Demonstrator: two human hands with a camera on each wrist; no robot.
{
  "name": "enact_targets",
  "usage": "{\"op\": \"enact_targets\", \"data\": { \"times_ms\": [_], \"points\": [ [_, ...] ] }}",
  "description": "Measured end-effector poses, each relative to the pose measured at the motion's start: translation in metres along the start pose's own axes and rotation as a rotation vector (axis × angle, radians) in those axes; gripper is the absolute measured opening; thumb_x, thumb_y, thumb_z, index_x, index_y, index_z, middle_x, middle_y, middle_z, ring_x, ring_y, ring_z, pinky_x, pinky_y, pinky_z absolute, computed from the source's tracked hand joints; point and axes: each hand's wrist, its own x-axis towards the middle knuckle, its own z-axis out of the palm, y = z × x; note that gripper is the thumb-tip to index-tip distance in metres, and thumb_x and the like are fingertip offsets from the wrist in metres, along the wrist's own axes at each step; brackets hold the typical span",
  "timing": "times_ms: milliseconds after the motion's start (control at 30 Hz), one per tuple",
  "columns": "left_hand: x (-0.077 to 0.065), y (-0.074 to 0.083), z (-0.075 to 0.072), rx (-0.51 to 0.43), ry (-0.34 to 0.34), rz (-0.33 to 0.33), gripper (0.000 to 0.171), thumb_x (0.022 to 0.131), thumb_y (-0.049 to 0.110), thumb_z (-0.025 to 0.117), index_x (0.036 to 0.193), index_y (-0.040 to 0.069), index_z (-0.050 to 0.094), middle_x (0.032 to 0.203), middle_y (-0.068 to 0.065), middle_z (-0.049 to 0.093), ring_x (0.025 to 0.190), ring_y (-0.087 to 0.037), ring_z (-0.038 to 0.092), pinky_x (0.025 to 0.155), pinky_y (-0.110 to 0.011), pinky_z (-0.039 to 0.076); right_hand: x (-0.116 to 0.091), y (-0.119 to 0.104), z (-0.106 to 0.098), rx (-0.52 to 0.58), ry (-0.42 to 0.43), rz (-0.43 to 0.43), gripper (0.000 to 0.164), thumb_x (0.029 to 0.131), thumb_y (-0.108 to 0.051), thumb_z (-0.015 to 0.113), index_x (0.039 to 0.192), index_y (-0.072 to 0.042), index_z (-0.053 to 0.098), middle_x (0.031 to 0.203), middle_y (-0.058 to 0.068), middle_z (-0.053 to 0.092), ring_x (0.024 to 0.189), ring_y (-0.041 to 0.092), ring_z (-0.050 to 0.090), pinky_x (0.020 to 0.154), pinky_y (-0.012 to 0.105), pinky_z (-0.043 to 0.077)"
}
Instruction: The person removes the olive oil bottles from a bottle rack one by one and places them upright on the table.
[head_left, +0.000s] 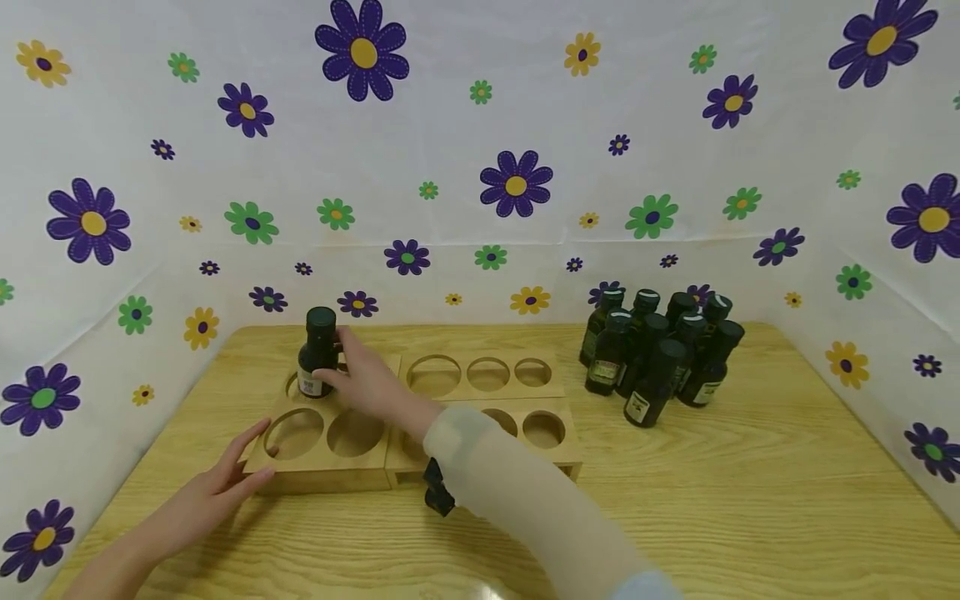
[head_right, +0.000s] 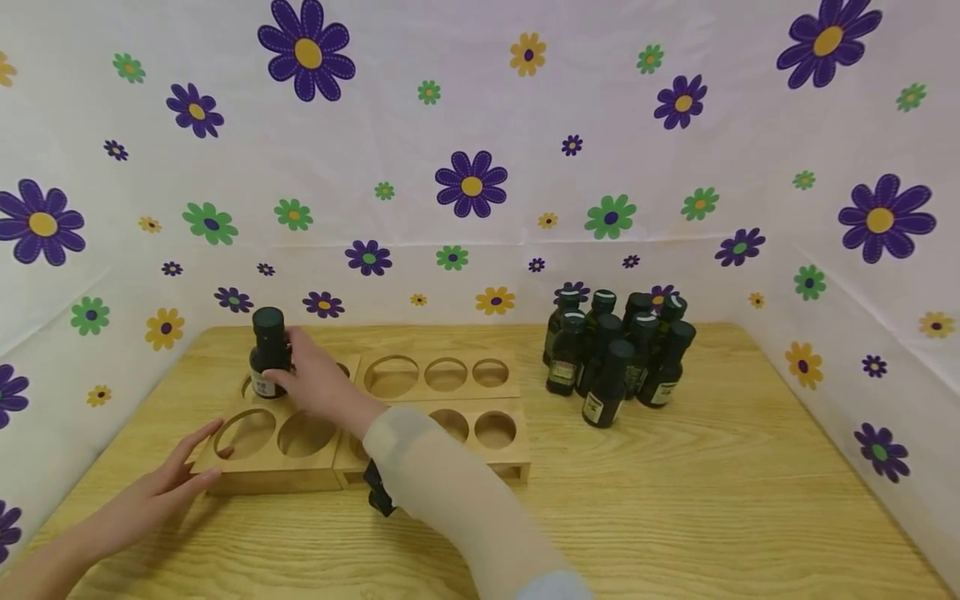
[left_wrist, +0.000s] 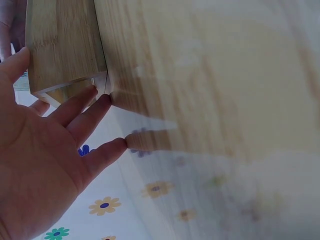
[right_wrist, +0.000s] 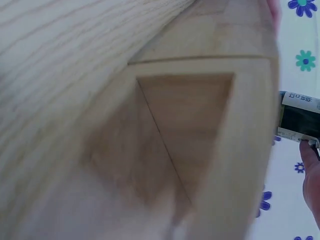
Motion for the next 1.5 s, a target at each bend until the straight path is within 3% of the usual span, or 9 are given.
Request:
{"op": "enact_targets", "data": {
  "times_ms": [267, 567, 700, 933, 1067, 1167, 1333, 1500],
  "points": [
    [0.000, -0.002, 0.000, -0.003, 0.014, 0.032, 0.070, 0.104, 0.038, 0.046, 0.157, 0.032, 0.000, 0.145, -0.040, 0.028, 0.125, -0.053, 0.042, 0.088, -0.060, 0.046, -0.012, -0.012, -0.036, -0.007, -0.014, -0.056, 0.055, 0.095, -0.013, 0.063, 0.141, -0.003, 0.035, 0.136, 0.014, 0.050, 0.126, 0.019, 0.050, 0.094, 0.020, 0.045],
    [0.000, -0.003, -0.002, 0.007, 0.021, 0.055, 0.070, 0.104, 0.036, 0.045, 0.157, 0.029, -0.001, 0.144, -0.042, 0.024, 0.125, -0.057, 0.038, 0.089, -0.063, 0.044, -0.053, -0.004, -0.088, 0.019, 0.018, -0.092, 0.049, 0.095, -0.005, 0.062, 0.135, 0.002, 0.036, 0.131, 0.019, 0.050, 0.123, 0.029, 0.051, 0.093, 0.024, 0.048],
    [0.001, -0.001, -0.003, 0.003, 0.025, 0.064, 0.070, 0.104, 0.035, 0.045, 0.157, 0.027, 0.000, 0.147, -0.041, 0.021, 0.126, -0.057, 0.038, 0.089, -0.063, 0.044, -0.079, 0.003, -0.112, 0.031, 0.060, -0.088, 0.049, 0.094, -0.003, 0.063, 0.134, 0.003, 0.036, 0.129, 0.021, 0.051, 0.121, 0.031, 0.052, 0.092, 0.027, 0.049],
    [-0.001, -0.002, -0.005, -0.005, 0.017, 0.061, 0.070, 0.104, 0.035, 0.045, 0.157, 0.030, -0.001, 0.152, -0.036, 0.016, 0.125, -0.054, 0.041, 0.087, -0.062, 0.046, -0.127, 0.013, -0.153, 0.064, 0.122, -0.012, 0.057, 0.093, 0.002, 0.062, 0.141, 0.003, 0.030, 0.132, 0.026, 0.048, 0.122, 0.037, 0.051, 0.092, 0.036, 0.050],
    [-0.002, -0.004, -0.003, 0.009, 0.022, 0.062, 0.071, 0.104, 0.034, 0.046, 0.157, 0.029, -0.001, 0.151, -0.036, 0.020, 0.124, -0.053, 0.043, 0.086, -0.061, 0.046, -0.157, 0.019, -0.178, 0.029, 0.140, 0.024, 0.062, 0.093, 0.000, 0.063, 0.144, -0.001, 0.028, 0.134, 0.024, 0.048, 0.123, 0.038, 0.050, 0.094, 0.040, 0.049],
    [-0.003, -0.006, -0.002, 0.013, 0.028, 0.067, 0.071, 0.104, 0.033, 0.046, 0.157, 0.028, -0.001, 0.150, -0.036, 0.024, 0.124, -0.051, 0.045, 0.085, -0.060, 0.047, -0.181, 0.024, -0.194, -0.031, 0.185, 0.041, 0.055, 0.092, 0.000, 0.064, 0.139, 0.000, 0.034, 0.131, 0.023, 0.052, 0.122, 0.037, 0.051, 0.095, 0.040, 0.049],
    [-0.002, -0.006, 0.000, 0.003, 0.023, 0.071, 0.070, 0.105, 0.033, 0.045, 0.157, 0.027, -0.001, 0.149, -0.036, 0.025, 0.124, -0.051, 0.045, 0.085, -0.059, 0.048, -0.219, 0.031, -0.216, -0.103, 0.272, 0.087, 0.047, 0.092, 0.001, 0.065, 0.132, 0.003, 0.040, 0.123, 0.023, 0.056, 0.114, 0.036, 0.057, 0.087, 0.029, 0.052],
    [0.001, -0.005, 0.000, -0.003, 0.015, 0.063, 0.070, 0.105, 0.034, 0.045, 0.157, 0.028, -0.002, 0.151, -0.036, 0.020, 0.125, -0.054, 0.042, 0.087, -0.062, 0.046, -0.254, 0.037, -0.235, -0.174, 0.333, 0.100, 0.045, 0.091, 0.003, 0.065, 0.129, 0.006, 0.042, 0.117, 0.023, 0.058, 0.103, 0.009, 0.060, 0.080, 0.016, 0.050]
  ]
}}
